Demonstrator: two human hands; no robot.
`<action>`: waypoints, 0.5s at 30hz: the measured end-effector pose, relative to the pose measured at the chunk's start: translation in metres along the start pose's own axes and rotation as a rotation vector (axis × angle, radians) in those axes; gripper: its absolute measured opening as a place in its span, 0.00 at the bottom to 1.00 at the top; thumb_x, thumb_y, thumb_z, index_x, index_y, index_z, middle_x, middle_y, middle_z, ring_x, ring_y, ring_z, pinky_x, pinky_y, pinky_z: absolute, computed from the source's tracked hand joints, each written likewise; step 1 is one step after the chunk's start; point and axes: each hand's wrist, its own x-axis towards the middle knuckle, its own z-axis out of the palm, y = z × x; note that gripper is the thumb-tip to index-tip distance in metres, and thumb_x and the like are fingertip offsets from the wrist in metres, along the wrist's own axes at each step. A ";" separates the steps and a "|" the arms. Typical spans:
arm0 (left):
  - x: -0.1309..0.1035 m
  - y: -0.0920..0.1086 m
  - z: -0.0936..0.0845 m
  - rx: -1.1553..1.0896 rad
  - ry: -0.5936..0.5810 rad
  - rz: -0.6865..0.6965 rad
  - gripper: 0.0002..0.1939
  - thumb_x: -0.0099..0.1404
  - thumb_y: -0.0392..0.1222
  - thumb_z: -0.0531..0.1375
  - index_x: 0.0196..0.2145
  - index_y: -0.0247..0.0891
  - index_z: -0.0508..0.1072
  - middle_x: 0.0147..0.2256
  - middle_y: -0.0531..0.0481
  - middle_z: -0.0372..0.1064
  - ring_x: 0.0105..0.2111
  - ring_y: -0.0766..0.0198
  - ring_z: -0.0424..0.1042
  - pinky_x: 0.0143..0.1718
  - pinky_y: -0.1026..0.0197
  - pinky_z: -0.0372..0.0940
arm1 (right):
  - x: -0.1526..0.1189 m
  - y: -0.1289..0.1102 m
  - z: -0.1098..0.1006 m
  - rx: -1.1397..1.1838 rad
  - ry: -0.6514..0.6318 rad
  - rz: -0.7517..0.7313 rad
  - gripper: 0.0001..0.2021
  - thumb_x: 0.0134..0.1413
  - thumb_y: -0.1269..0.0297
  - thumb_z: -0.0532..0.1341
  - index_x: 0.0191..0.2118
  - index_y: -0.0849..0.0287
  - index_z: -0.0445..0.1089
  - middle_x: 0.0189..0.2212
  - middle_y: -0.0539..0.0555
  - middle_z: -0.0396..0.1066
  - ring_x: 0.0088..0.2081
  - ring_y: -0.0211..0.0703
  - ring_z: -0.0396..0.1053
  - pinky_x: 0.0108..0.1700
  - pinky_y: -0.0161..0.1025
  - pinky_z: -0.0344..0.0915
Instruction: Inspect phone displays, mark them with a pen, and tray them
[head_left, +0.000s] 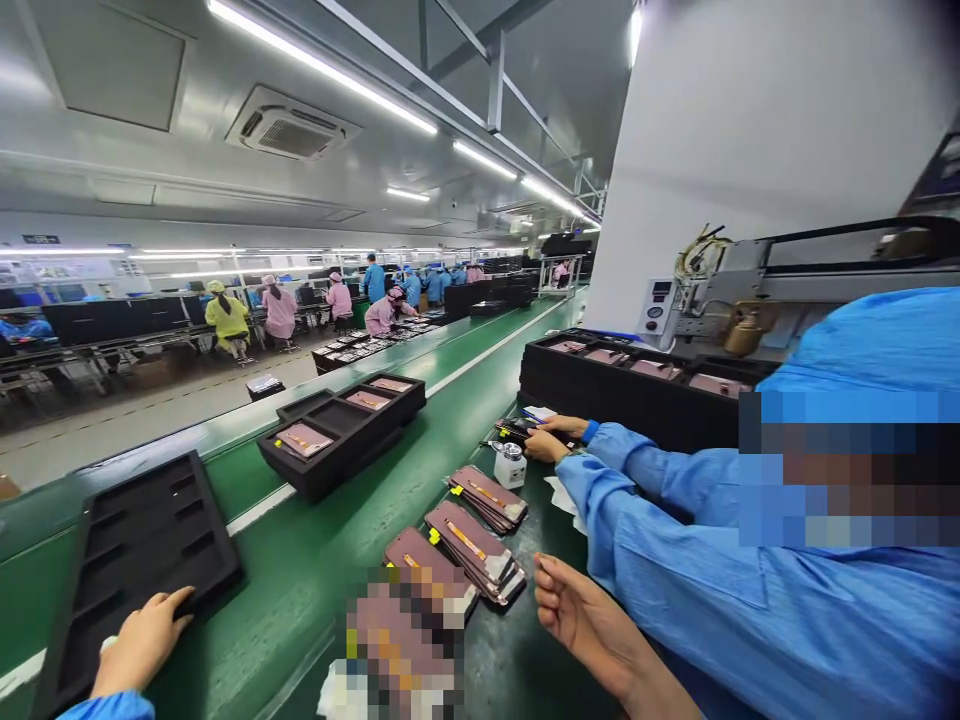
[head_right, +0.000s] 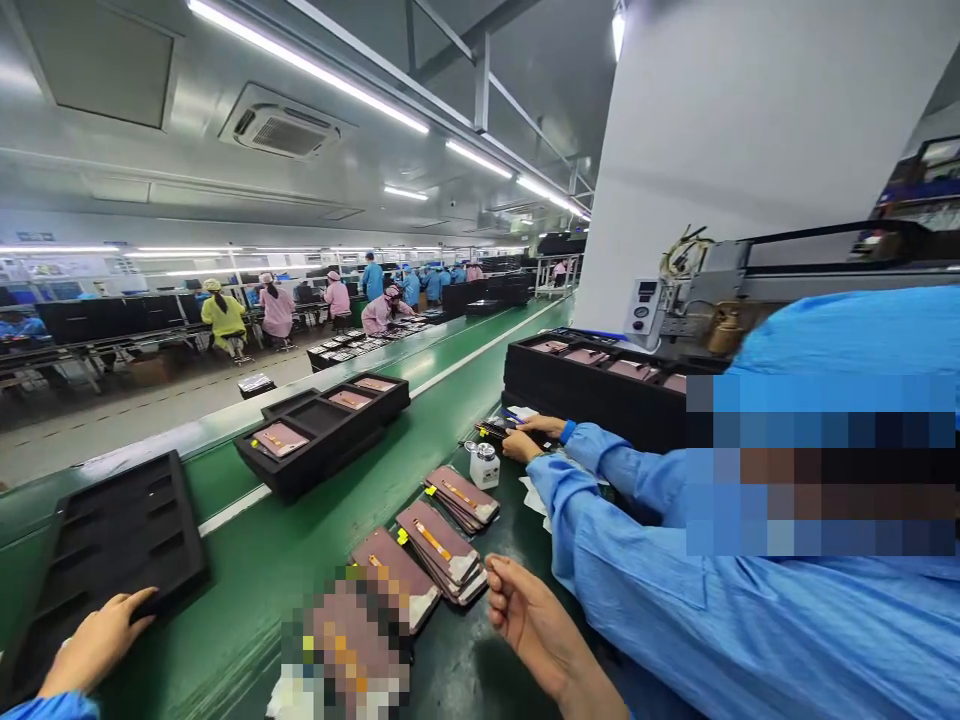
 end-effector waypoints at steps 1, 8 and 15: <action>-0.002 0.001 -0.005 0.020 -0.065 0.006 0.26 0.56 0.46 0.50 0.47 0.34 0.76 0.44 0.35 0.75 0.42 0.42 0.75 0.49 0.45 0.65 | 0.003 -0.002 0.003 0.024 -0.011 0.011 0.15 0.40 0.67 0.74 0.33 0.63 0.70 0.22 0.44 0.65 0.21 0.29 0.63 0.23 0.28 0.63; -0.030 0.143 -0.080 -0.367 -0.187 0.183 0.35 0.52 0.62 0.56 0.51 0.38 0.73 0.51 0.42 0.73 0.51 0.47 0.71 0.55 0.53 0.64 | 0.024 -0.006 0.015 0.128 -0.054 0.041 0.17 0.40 0.69 0.74 0.35 0.62 0.68 0.21 0.42 0.64 0.20 0.28 0.62 0.23 0.26 0.61; -0.067 0.381 -0.086 -1.072 -0.876 0.453 0.33 0.55 0.60 0.64 0.54 0.39 0.70 0.51 0.41 0.72 0.48 0.51 0.73 0.50 0.52 0.67 | -0.003 -0.002 0.009 0.000 -0.126 -0.051 0.17 0.41 0.61 0.74 0.33 0.62 0.69 0.22 0.44 0.64 0.22 0.28 0.60 0.25 0.29 0.58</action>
